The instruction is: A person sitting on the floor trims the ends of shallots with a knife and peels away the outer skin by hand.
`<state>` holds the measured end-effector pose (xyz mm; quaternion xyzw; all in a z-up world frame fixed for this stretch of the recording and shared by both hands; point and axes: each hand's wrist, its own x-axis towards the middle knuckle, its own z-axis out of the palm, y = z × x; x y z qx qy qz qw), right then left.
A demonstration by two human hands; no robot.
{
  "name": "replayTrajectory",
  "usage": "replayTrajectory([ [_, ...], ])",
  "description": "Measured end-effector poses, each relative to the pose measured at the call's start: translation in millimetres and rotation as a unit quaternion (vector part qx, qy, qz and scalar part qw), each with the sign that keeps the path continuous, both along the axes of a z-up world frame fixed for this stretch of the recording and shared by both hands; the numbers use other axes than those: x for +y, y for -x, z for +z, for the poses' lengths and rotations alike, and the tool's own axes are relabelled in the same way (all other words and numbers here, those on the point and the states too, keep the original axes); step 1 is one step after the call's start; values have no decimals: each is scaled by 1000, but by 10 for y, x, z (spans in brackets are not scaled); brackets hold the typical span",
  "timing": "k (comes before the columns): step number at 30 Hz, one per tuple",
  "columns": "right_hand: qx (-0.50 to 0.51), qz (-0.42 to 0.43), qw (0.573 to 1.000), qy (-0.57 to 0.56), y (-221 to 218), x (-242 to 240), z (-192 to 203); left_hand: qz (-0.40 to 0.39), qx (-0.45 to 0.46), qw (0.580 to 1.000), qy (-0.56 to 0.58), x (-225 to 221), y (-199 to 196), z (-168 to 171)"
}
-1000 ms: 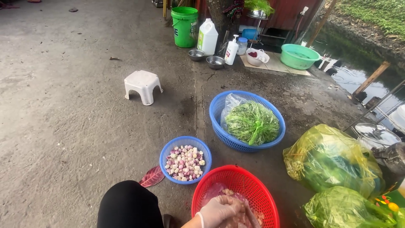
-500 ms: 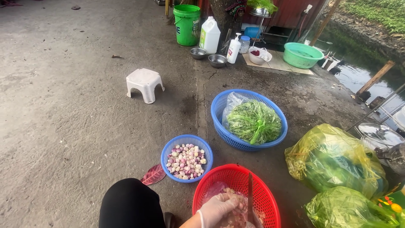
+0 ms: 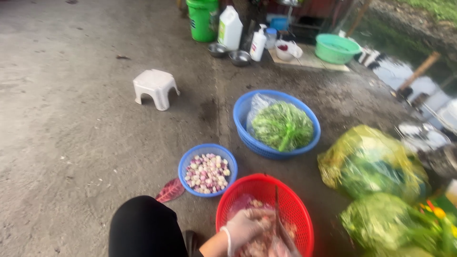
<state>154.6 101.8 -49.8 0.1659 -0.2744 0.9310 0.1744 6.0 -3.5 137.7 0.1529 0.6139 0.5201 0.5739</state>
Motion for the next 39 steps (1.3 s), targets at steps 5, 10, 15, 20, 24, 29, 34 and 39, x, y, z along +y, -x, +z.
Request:
replayTrajectory([
  [5,-367,-178,913,5,-139,-454,1395,30,-82,995,-50,19,-56,-109],
  [10,-392,-200,898,28,-98,-548,1766,45,-97,989,-98,4,-49,-208],
  [15,-388,-201,899,27,-96,-573,1857,43,-109,990,-81,-12,-40,-109],
  [20,-374,-175,911,-6,-88,-590,1874,49,-109,990,-70,23,-22,-266],
  [24,-386,-188,903,30,-81,-590,1862,50,-101,991,-72,24,-35,-294],
  [29,-377,-192,905,39,-83,-587,1796,62,-117,989,-72,21,-5,-315],
  [34,-361,-224,905,28,-91,-592,2028,54,-110,989,-77,8,3,-350],
  [39,-403,-268,874,43,-115,-510,1883,110,-200,969,-98,-22,22,-196],
])
